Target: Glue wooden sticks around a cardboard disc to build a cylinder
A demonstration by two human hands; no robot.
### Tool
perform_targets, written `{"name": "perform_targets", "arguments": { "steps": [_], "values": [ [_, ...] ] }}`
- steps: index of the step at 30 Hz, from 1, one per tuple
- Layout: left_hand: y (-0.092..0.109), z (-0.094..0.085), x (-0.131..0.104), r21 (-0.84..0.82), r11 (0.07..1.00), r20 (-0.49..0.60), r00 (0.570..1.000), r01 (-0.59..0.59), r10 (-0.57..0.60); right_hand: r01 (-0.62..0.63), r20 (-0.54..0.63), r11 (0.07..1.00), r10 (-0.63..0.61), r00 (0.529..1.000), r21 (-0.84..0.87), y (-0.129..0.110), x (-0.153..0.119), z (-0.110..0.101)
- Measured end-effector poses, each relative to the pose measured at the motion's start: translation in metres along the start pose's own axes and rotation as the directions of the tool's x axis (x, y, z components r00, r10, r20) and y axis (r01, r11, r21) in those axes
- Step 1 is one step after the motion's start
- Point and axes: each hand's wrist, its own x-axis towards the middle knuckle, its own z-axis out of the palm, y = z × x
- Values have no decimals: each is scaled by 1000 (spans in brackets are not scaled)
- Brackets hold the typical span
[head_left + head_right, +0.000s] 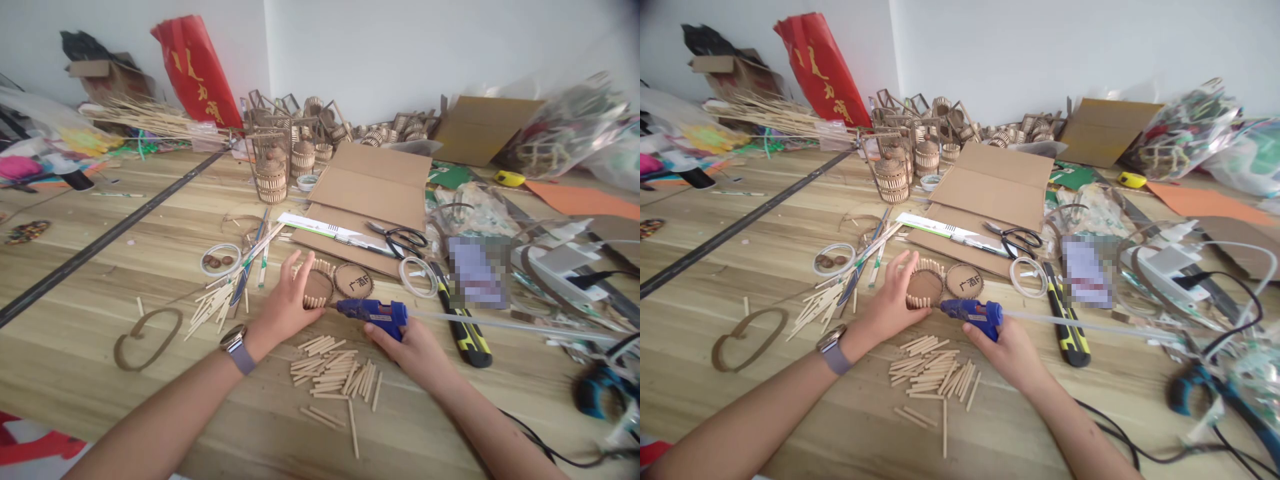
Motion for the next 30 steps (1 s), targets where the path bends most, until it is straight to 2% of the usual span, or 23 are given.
{"name": "perform_targets", "arguments": {
  "steps": [8,30],
  "values": [
    [1,-1,1,11,1000,6,1000,1,-1,0,11,997,1,1000,-82,-4,-1,1],
    [0,-1,1,8,1000,15,1000,-2,2,18,12,994,-17,1000,-108,-1,-3,7]
  ]
}}
